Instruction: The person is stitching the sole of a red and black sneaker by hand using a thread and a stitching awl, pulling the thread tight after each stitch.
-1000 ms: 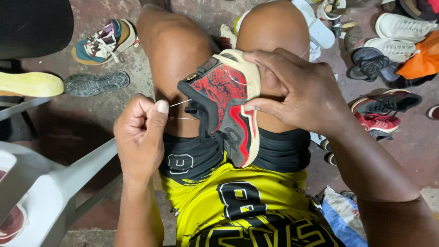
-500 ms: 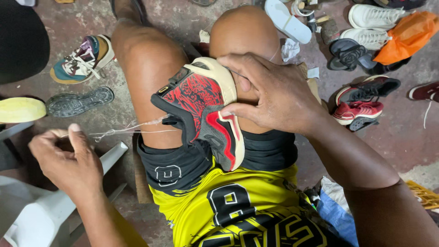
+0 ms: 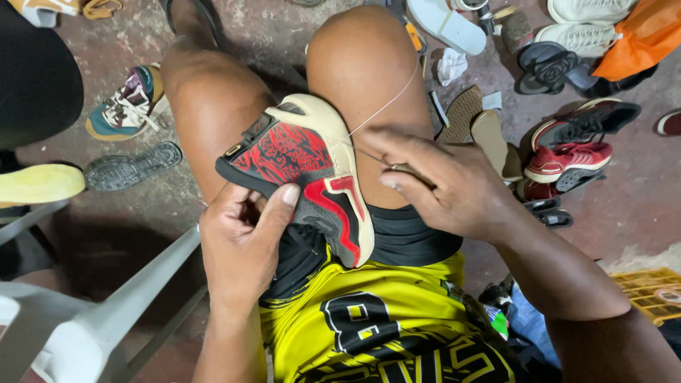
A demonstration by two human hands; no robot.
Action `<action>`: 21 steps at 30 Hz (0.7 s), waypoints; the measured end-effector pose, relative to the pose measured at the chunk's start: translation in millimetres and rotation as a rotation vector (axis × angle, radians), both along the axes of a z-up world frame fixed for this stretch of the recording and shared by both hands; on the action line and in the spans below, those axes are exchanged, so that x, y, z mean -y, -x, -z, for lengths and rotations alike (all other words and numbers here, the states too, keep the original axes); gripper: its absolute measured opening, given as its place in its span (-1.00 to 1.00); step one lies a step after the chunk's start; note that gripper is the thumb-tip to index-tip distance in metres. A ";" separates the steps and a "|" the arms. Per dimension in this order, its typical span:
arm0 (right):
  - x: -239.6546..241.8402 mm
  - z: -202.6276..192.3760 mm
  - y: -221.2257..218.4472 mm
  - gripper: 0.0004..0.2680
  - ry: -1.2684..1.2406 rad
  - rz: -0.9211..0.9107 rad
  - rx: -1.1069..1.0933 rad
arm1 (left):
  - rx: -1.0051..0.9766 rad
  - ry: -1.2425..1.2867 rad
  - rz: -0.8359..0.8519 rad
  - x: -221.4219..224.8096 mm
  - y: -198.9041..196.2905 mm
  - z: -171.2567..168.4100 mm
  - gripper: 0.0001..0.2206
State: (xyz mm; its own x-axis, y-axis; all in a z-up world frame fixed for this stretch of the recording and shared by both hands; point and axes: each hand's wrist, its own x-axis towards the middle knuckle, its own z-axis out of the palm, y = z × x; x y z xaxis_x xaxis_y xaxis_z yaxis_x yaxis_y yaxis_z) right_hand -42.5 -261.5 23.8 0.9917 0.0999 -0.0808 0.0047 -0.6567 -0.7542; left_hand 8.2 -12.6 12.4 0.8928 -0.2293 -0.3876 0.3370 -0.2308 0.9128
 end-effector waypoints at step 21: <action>2.7 -16.0 -27.8 -0.74 0.115 -0.205 0.065 | -0.055 0.197 -0.001 -2.2 2.8 16.2 -0.86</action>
